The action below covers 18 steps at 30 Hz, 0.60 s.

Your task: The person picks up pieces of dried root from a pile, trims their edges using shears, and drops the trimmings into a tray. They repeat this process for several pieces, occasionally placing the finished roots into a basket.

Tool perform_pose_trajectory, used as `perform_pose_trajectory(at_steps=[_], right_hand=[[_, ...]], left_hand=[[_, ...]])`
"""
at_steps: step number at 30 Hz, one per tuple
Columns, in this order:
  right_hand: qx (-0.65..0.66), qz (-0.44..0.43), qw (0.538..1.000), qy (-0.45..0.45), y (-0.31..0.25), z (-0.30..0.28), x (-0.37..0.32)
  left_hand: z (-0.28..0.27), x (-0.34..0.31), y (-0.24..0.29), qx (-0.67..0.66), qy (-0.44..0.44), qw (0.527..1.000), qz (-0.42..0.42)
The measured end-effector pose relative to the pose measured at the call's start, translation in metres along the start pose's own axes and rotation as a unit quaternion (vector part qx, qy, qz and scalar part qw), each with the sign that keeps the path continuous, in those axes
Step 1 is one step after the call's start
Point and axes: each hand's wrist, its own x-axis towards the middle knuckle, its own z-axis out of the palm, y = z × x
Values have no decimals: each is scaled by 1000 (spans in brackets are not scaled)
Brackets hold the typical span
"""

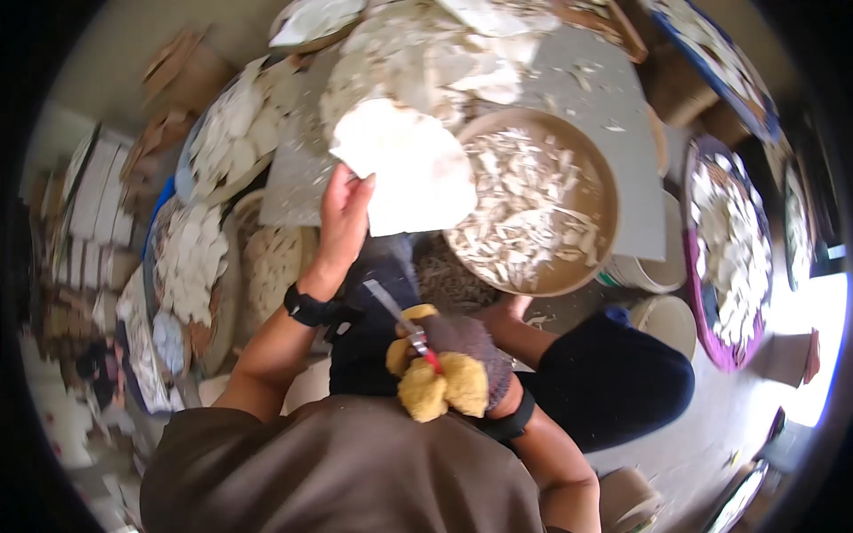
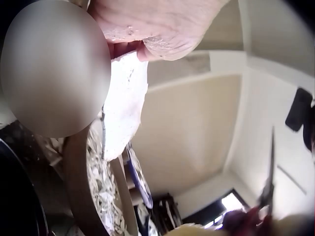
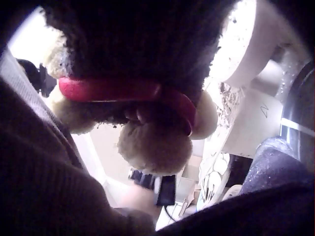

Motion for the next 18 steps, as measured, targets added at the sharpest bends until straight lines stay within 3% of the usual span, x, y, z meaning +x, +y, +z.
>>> perform_pose_trajectory(at_steps=[1, 4, 5, 6, 8, 9, 10, 11, 12, 14, 15, 16, 17, 18], right_hand=[[68, 13, 998, 13, 0, 2, -1], [45, 20, 998, 30, 12, 2, 0], [36, 20, 999, 31, 15, 2, 3], [27, 18, 999, 38, 18, 3, 5], [19, 19, 999, 48, 27, 5, 10], [20, 21, 998, 48, 30, 6, 13], [20, 27, 998, 46, 34, 6, 15], [20, 30, 998, 46, 36, 7, 18], [22, 36, 998, 48, 38, 6, 19], [25, 47, 997, 50, 39, 7, 20], [28, 51, 997, 50, 40, 7, 21], [30, 58, 997, 51, 41, 8, 21], [32, 63, 996, 50, 42, 9, 23], [32, 68, 996, 48, 42, 8, 24]], left_hand=[[-28, -11, 9, -2, 34, 999, -15], [-131, -67, 1, -14, 228, 971, -76], [-156, -89, 7, -17, 331, 939, -90], [-185, -117, 13, -31, 384, 915, -118], [-273, -193, 1, 66, 463, 865, -183], [-314, -236, 1, 84, 540, 803, -240], [-340, -284, 11, 285, 498, 753, -322], [-365, -331, 21, 467, 444, 653, -399], [-376, -372, 39, 747, 190, 459, -442], [-382, -411, 68, 657, 241, 398, -593], [-398, -439, 66, 544, 417, 522, -508], [-391, -449, 66, 396, 566, 610, -387], [-391, -456, 68, 345, 602, 623, -361], [-393, -458, 67, 438, 513, 598, -433]])
